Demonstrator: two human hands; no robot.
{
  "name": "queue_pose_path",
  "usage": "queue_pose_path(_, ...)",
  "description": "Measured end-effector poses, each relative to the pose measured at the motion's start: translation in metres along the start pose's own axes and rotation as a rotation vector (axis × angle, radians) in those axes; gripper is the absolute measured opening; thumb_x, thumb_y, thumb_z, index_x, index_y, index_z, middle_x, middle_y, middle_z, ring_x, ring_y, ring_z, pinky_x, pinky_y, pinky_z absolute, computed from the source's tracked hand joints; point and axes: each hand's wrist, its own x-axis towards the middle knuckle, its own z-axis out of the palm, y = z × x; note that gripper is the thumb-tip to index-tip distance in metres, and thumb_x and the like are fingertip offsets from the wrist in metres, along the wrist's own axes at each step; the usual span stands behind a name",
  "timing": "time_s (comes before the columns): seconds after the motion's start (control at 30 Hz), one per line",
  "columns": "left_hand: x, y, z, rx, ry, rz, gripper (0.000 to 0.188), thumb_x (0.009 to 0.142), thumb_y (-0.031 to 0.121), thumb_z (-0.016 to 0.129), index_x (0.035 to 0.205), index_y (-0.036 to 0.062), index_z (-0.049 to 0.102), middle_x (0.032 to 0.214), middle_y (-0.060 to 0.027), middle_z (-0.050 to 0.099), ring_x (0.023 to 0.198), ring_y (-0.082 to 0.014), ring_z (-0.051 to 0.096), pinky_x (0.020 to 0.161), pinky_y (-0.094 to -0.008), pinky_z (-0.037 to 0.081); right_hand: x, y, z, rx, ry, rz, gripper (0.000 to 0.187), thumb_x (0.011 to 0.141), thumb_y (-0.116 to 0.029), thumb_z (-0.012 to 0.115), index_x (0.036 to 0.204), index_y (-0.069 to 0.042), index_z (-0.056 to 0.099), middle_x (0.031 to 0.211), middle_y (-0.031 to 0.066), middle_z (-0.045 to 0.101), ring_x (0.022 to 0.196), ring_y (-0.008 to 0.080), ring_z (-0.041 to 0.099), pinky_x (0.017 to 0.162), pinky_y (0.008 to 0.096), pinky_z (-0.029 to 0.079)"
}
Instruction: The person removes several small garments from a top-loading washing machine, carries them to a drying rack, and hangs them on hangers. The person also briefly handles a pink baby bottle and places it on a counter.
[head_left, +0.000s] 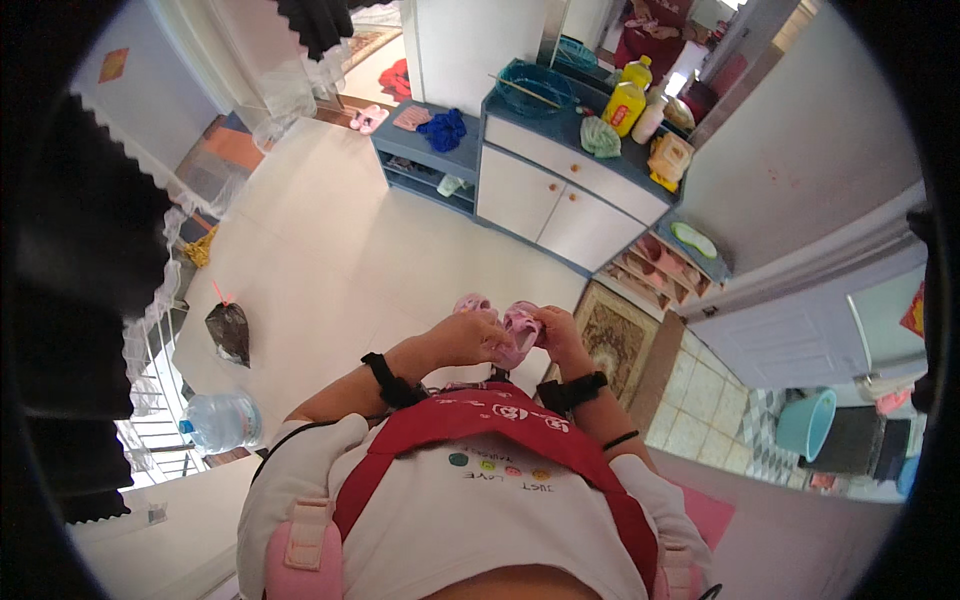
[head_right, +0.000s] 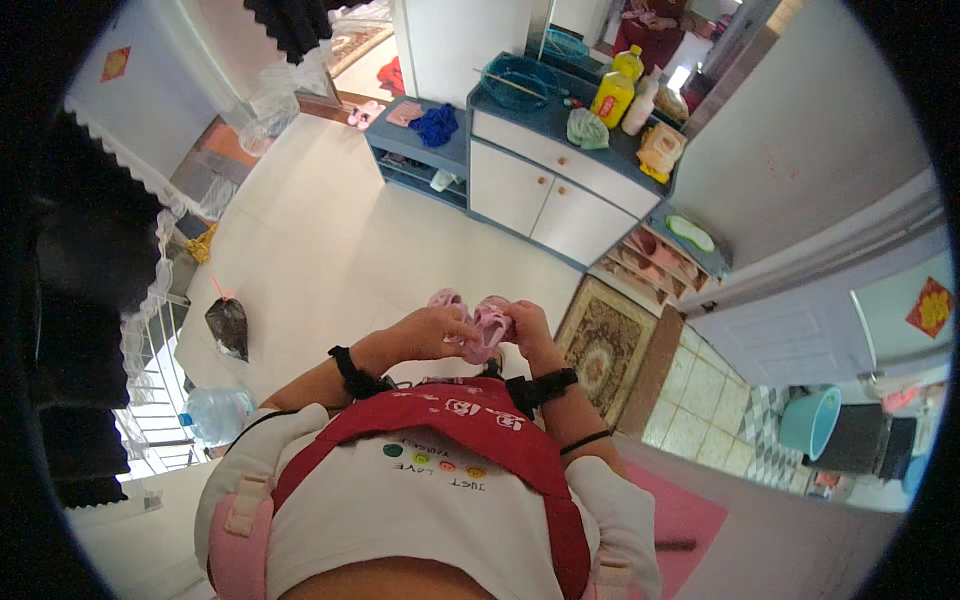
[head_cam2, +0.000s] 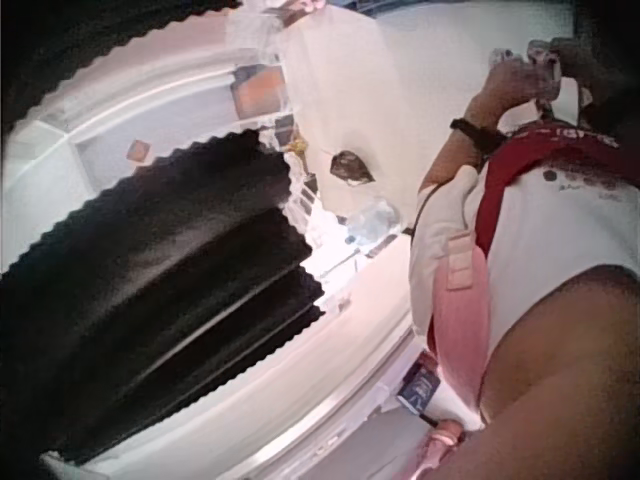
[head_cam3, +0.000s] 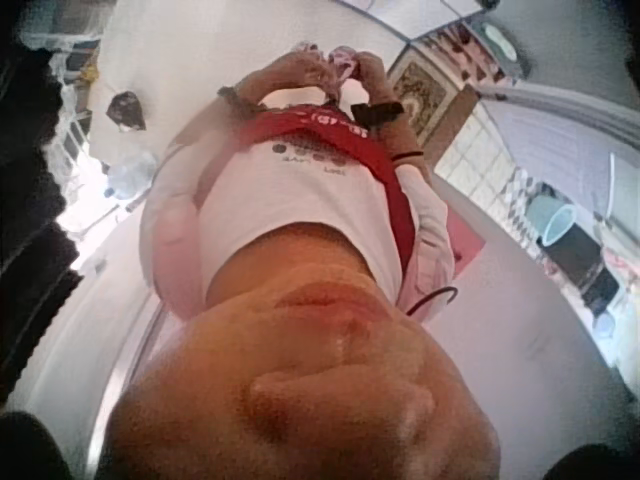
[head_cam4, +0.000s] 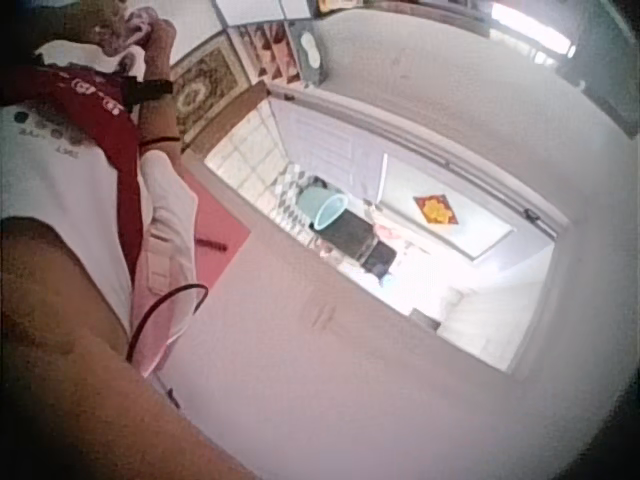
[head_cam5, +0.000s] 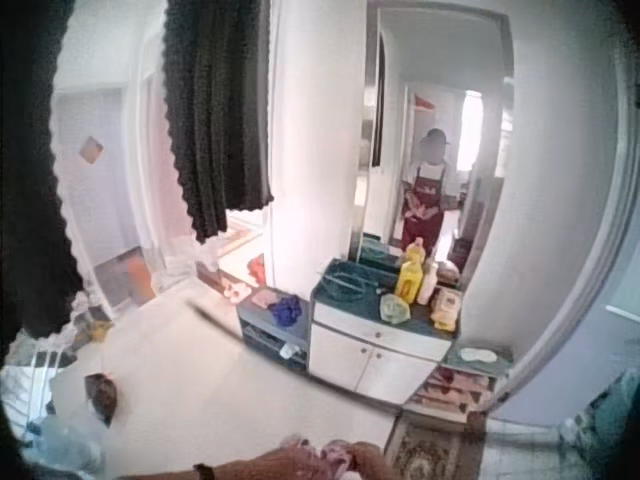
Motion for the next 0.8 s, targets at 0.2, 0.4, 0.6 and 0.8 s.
queue_pose_path(0.2,0.084,-0.034,-0.025,0.101,0.058,-0.236,0.038,0.074,0.023,0.062,0.11,0.0149,0.053,0.086,-0.0116,0.06,0.08,-0.0301,0.059,0.075,-0.0371,0.046,0.076,-0.101,0.0,-0.154,-0.113,0.03,0.018,0.078,-0.019,0.061,0.08,-0.001,0.057,0.071,0.0058,0.058,0.059,0.0143,0.058,0.051,0.028,0.051)
queue_pose_path(0.4,0.11,-0.076,-0.048,-0.265,0.348,-0.589,0.045,0.075,0.023,0.066,0.112,0.0097,0.042,0.075,-0.0119,0.06,0.069,-0.0196,0.06,0.063,-0.0309,0.048,0.148,-0.128,-0.001,-0.09,-0.198,0.026,0.016,0.082,-0.018,0.053,0.081,-0.003,0.057,0.075,0.0061,0.058,0.064,0.016,0.06,0.056,0.0325,0.052)
queue_pose_path(0.6,0.124,-0.129,-0.102,-0.288,0.424,-0.573,0.022,0.081,0.024,0.061,0.094,0.0064,0.06,0.069,-0.0063,0.059,0.063,-0.0092,0.054,0.058,-0.0245,0.045,0.211,-0.142,0.0,0.029,-0.288,0.015,0.021,0.082,-0.015,0.05,0.092,0.001,0.059,0.089,0.0105,0.062,0.078,0.019,0.062,0.069,0.0315,0.052)
queue_pose_path(0.8,0.147,-0.163,-0.151,-0.394,0.346,-0.239,0.028,0.074,0.017,0.064,0.1,0.0065,0.062,0.091,-0.0118,0.063,0.074,-0.0169,0.058,0.068,-0.026,0.047,0.227,-0.169,0.032,-0.093,-0.162,0.04,0.021,0.081,-0.017,0.052,0.09,0.001,0.059,0.085,0.009,0.062,0.073,0.0172,0.061,0.066,0.0304,0.052)
